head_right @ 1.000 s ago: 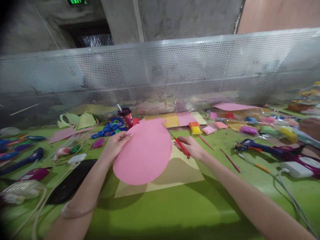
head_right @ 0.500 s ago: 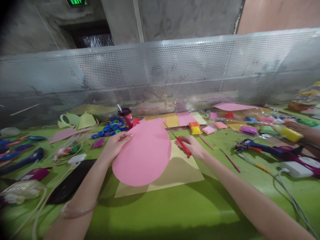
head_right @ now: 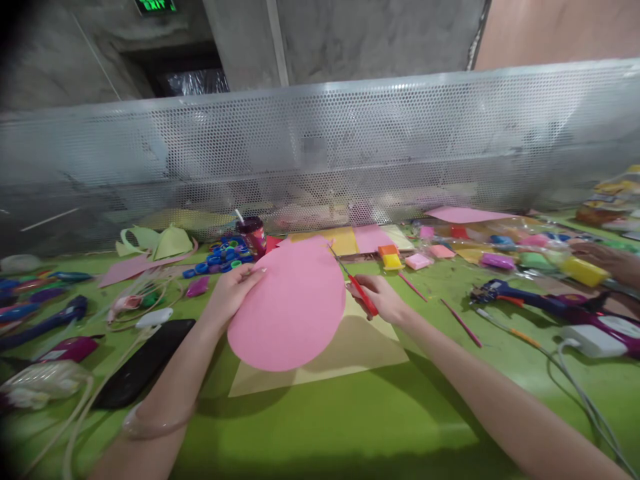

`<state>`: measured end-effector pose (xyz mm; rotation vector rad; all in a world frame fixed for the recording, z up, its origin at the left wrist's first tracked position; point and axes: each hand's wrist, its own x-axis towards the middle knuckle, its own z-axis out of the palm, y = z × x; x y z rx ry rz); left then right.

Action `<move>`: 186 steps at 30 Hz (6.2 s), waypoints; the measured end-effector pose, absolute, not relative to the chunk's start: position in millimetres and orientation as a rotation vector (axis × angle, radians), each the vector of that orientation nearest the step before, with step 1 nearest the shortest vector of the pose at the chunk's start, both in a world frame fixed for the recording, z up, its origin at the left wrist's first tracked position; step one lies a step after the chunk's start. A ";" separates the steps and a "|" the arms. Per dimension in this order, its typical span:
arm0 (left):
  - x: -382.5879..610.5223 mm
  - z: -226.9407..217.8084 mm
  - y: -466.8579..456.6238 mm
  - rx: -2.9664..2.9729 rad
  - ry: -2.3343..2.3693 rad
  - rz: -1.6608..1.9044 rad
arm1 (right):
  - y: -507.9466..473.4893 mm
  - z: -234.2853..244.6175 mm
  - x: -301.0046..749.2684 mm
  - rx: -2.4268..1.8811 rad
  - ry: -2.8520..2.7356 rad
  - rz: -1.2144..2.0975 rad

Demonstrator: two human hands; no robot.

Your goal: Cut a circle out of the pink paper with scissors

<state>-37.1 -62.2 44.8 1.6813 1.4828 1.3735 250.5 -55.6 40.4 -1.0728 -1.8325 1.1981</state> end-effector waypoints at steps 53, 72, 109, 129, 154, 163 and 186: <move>-39.4 44.7 -62.2 1.703 1.497 1.391 | -58.4 46.7 249.2 -1.144 -1.824 1.169; -33.4 53.3 -70.1 1.692 1.470 1.269 | -54.0 49.4 256.7 -1.142 -1.949 1.130; -33.8 54.2 -71.7 1.765 1.461 1.188 | -53.3 55.5 262.8 -1.137 -2.026 1.170; -35.7 54.2 -71.6 1.802 1.489 1.161 | -52.7 55.6 262.9 -1.136 -2.079 1.116; -35.1 58.2 -73.5 1.797 1.490 1.079 | -50.8 57.2 268.6 -1.159 -2.090 1.227; -34.8 56.9 -74.2 1.805 1.463 1.087 | -53.1 57.2 265.9 -1.102 -2.027 1.357; -33.5 60.5 -75.8 1.818 1.476 1.063 | -50.8 53.8 266.2 -1.144 -2.081 1.287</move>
